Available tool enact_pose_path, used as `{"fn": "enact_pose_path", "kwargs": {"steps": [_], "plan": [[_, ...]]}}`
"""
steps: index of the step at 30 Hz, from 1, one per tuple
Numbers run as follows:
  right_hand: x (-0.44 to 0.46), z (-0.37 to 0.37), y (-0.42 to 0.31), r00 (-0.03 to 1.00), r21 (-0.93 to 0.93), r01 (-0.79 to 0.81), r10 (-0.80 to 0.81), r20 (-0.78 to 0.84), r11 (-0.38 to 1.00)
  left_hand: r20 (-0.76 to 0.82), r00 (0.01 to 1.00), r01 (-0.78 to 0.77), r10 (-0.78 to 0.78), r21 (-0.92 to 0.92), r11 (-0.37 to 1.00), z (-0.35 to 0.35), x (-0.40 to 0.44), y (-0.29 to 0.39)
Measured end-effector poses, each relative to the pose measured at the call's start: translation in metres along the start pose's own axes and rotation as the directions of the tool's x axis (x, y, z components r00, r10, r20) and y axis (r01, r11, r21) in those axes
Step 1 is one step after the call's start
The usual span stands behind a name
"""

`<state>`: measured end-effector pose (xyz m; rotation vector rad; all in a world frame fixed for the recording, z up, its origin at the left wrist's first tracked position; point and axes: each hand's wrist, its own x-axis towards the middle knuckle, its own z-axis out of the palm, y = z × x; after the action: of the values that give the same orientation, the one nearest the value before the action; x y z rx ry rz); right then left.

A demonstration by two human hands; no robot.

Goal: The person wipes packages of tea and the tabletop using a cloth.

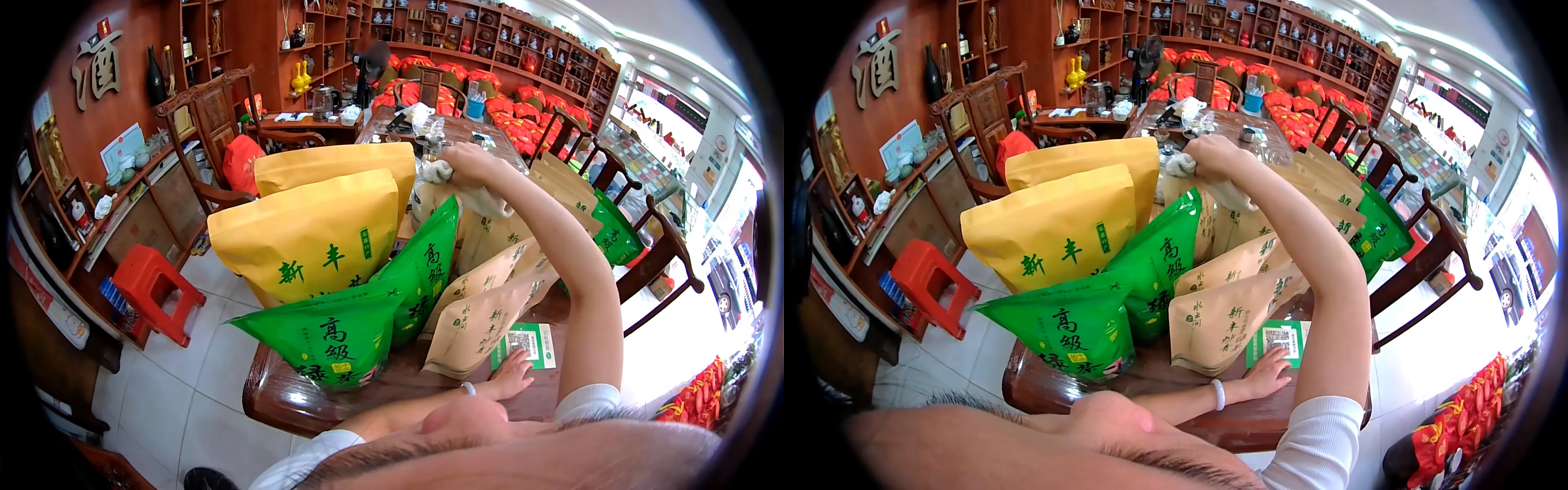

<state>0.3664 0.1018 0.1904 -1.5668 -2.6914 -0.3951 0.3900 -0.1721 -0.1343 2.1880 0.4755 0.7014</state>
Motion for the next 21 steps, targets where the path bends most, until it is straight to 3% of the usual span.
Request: {"fn": "enact_pose_path", "kwargs": {"steps": [5,10,11,12,13,14,15,16,17,18,19,20,21], "plan": [[-0.004,-0.021,0.010,0.977,0.120,-0.083,0.105,-0.185,0.989,0.003,1.000,-0.015,0.015,0.009,1.000,-0.004,0.002,0.002],[-0.011,-0.076,0.021,0.902,0.056,-0.046,0.066,-0.427,0.997,-0.076,0.996,-0.052,0.051,-0.016,0.999,0.001,0.001,-0.002],[-0.019,-0.090,0.026,0.902,0.068,-0.117,0.134,-0.411,0.991,-0.063,0.997,-0.055,0.053,-0.021,0.998,0.000,0.001,-0.003],[-0.023,-0.097,0.037,0.808,-0.020,-0.081,0.054,-0.587,0.996,-0.067,0.996,-0.059,0.057,-0.033,0.998,-0.001,0.002,-0.004],[-0.034,-0.116,0.038,0.804,-0.022,-0.165,0.122,-0.582,0.986,-0.068,0.996,-0.064,0.060,-0.047,0.997,-0.001,0.002,-0.005],[-0.046,-0.134,0.040,0.734,0.005,-0.128,0.098,-0.672,0.992,-0.092,0.994,-0.060,0.055,-0.059,0.996,0.001,0.002,-0.005],[-0.074,-0.160,0.014,0.751,0.142,-0.168,0.220,-0.622,0.976,-0.097,0.994,-0.059,0.053,-0.058,0.997,0.000,0.002,-0.004],[-0.083,-0.177,0.035,0.735,0.049,-0.308,0.270,-0.622,0.950,-0.098,0.994,-0.062,0.056,-0.061,0.996,-0.001,0.002,-0.004],[-0.105,-0.196,0.017,0.655,0.058,-0.184,0.166,-0.737,0.981,-0.098,0.993,-0.065,0.059,-0.065,0.996,-0.002,0.002,-0.004],[-0.123,-0.218,0.019,0.566,0.221,-0.513,0.520,-0.640,0.830,-0.114,0.991,-0.074,0.066,-0.073,0.995,-0.003,0.002,-0.002],[-0.142,-0.230,0.001,0.554,0.183,-0.552,0.522,-0.649,0.813,-0.134,0.987,-0.099,0.088,-0.071,0.993,-0.001,0.004,-0.006],[-0.160,-0.235,0.024,0.570,0.326,-0.319,0.454,-0.685,0.890,-0.168,0.981,-0.110,0.094,-0.087,0.990,0.001,0.004,-0.009],[-0.184,-0.237,0.032,0.546,0.310,-0.275,0.413,-0.729,0.910,-0.205,0.974,-0.120,0.097,-0.103,0.987,0.002,0.005,-0.009]]}}
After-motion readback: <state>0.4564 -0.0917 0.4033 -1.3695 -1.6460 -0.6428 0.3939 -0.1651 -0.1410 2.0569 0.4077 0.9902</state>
